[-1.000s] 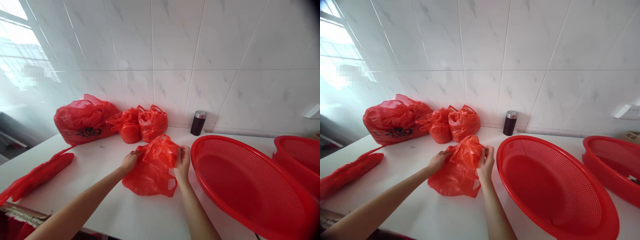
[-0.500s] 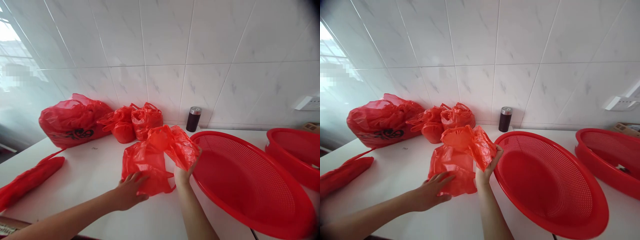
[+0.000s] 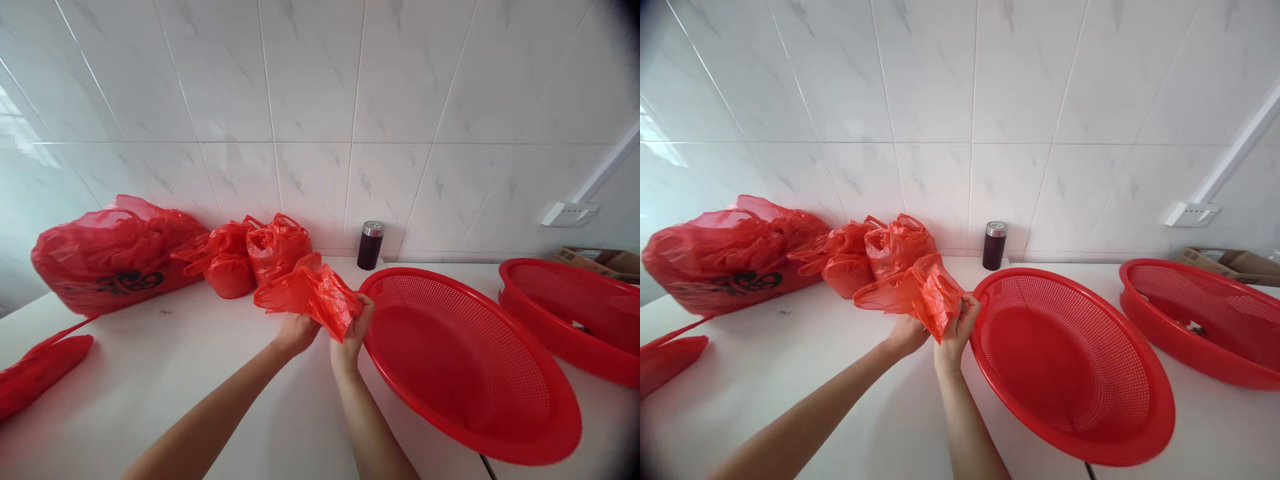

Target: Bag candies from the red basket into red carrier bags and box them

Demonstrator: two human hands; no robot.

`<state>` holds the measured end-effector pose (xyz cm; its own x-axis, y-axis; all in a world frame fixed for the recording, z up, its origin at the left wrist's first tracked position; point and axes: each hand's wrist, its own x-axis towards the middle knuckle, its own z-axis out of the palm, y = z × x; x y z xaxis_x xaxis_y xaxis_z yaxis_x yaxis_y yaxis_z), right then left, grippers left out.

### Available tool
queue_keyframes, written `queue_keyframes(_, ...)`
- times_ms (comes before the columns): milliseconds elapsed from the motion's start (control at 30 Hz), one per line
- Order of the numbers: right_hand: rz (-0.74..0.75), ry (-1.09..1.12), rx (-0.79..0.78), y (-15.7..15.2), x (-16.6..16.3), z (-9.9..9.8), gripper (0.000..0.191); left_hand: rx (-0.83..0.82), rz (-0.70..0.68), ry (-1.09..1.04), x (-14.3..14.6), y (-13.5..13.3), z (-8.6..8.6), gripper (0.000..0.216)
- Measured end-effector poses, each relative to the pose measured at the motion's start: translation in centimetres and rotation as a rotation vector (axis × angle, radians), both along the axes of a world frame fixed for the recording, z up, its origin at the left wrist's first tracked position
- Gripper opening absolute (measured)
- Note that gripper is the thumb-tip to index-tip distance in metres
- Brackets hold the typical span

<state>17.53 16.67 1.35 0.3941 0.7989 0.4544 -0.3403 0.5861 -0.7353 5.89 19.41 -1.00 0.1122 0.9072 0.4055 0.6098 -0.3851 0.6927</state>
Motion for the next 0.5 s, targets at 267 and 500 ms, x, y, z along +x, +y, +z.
queue_keyframes(267,0.264,-0.218,0.060,-2.3,-0.1,1.7,0.007,-0.325,-0.285,-1.032,-3.6,-8.4,3.4,0.070)
queue_keyframes(500,0.433,-0.273,-0.065,-5.8,3.2,1.1,0.013,-0.313,0.187,-1.337,-5.2,-11.8,6.5,0.016)
